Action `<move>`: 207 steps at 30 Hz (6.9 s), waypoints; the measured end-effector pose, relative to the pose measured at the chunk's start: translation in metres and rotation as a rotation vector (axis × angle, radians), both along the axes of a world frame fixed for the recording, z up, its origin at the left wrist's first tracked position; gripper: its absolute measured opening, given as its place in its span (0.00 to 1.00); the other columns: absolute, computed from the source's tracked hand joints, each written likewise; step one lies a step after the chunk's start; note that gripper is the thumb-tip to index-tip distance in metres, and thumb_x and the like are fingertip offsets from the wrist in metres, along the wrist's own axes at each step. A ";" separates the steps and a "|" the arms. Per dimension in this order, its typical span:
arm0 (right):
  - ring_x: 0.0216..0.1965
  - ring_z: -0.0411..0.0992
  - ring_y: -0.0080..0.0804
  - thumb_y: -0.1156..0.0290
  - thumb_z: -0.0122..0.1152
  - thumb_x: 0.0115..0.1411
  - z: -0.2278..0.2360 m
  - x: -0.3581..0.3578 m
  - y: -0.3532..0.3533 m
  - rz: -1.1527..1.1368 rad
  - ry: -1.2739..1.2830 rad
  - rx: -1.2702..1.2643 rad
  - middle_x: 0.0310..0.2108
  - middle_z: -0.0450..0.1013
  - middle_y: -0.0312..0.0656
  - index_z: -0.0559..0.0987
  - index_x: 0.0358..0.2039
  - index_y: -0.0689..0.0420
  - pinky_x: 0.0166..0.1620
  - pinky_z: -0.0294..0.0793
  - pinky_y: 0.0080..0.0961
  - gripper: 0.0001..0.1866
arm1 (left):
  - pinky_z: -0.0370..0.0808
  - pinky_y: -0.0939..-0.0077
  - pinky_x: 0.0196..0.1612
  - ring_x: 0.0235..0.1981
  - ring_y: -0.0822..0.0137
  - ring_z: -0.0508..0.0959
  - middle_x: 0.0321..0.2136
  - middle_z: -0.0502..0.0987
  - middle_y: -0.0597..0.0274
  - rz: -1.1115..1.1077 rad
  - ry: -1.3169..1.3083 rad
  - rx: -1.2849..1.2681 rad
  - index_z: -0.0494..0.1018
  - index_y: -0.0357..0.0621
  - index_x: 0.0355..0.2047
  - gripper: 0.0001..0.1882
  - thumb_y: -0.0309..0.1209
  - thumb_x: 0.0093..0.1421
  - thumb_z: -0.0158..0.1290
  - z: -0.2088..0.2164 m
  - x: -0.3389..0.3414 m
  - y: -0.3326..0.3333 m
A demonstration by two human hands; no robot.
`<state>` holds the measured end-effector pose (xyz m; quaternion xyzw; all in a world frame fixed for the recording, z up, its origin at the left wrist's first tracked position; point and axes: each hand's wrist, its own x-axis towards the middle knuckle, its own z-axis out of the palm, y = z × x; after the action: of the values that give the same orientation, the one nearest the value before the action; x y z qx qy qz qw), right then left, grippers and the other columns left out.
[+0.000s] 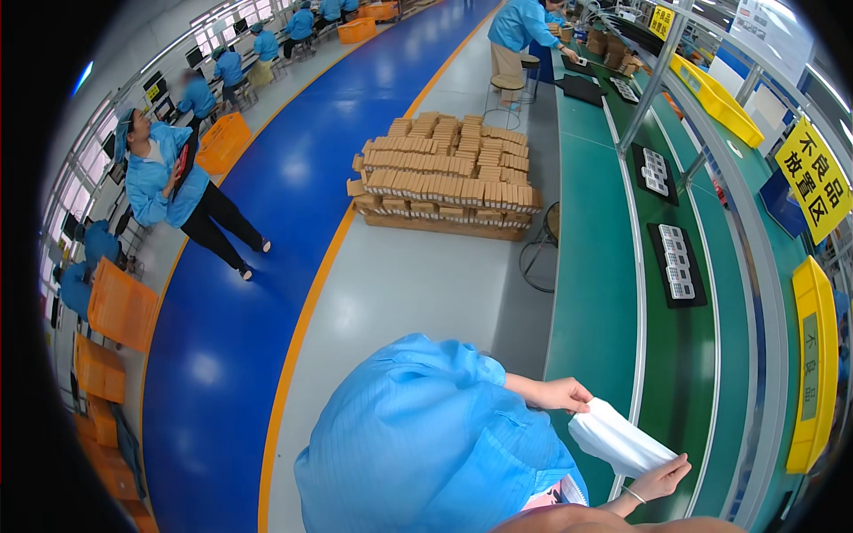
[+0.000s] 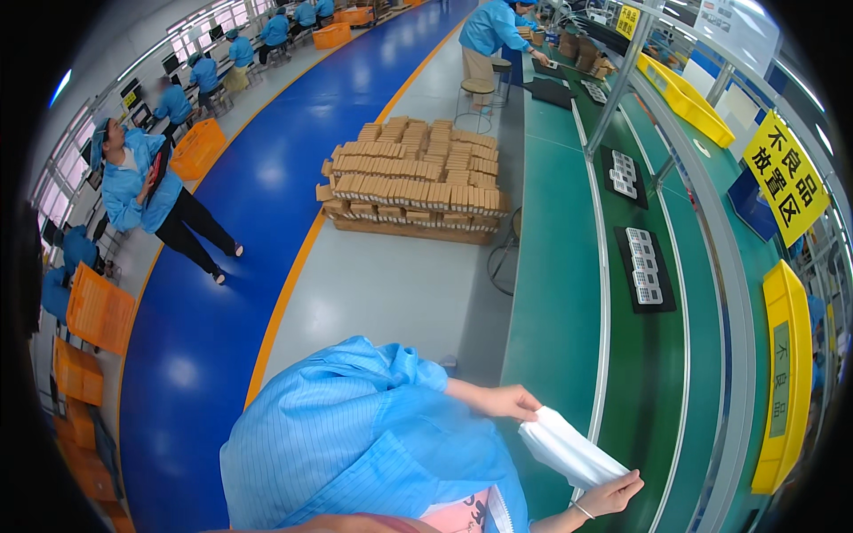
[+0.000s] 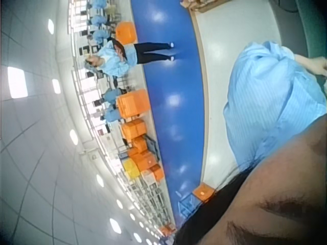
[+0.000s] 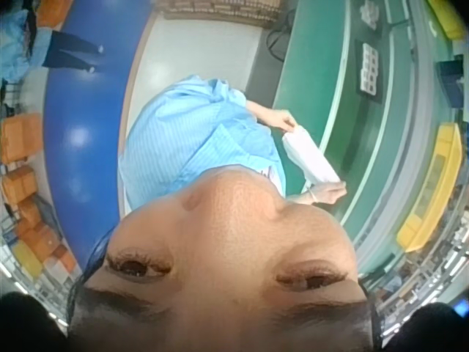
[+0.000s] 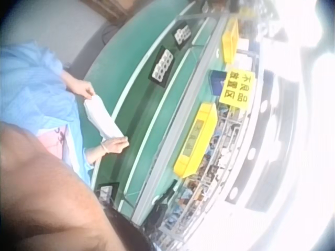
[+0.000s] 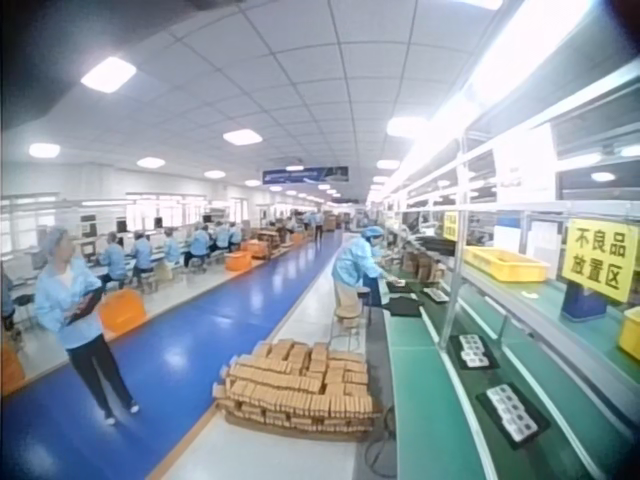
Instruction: The person arranges electronic devices on a tray, peels adhesive labels from a roll and applies them to the back of the devices, and then stacks the devices together.
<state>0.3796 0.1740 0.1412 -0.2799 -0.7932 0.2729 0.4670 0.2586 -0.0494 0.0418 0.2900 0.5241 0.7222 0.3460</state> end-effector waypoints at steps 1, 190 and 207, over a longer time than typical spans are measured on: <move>0.19 0.55 0.28 0.62 0.42 0.67 0.000 0.000 0.000 0.008 -0.017 0.008 0.16 0.58 0.41 0.64 0.24 0.61 0.23 0.60 0.26 0.18 | 0.65 0.83 0.28 0.23 0.80 0.66 0.20 0.70 0.73 -0.002 0.005 0.001 0.77 0.41 0.31 0.12 0.38 0.61 0.52 0.000 -0.002 0.000; 0.15 0.67 0.50 0.55 0.43 0.65 -0.114 -0.070 -0.095 0.730 -0.231 0.309 0.14 0.68 0.48 0.70 0.25 0.55 0.18 0.64 0.41 0.18 | 0.69 0.64 0.37 0.33 0.58 0.72 0.24 0.72 0.58 0.484 1.115 -0.724 0.69 0.42 0.27 0.08 0.33 0.59 0.45 -0.042 0.150 -0.140; 0.16 0.70 0.47 0.63 0.54 0.60 -0.112 -0.071 -0.227 1.259 -0.260 0.678 0.14 0.68 0.46 0.69 0.22 0.53 0.20 0.68 0.39 0.12 | 0.72 0.60 0.34 0.31 0.56 0.75 0.22 0.73 0.56 0.751 0.838 -1.031 0.70 0.45 0.30 0.09 0.35 0.60 0.45 -0.048 0.188 -0.174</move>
<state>0.3088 -0.0529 0.0290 0.3597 -0.8939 0.1935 0.1846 0.4466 -0.2236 -0.0065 0.1439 0.9458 0.2851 -0.0591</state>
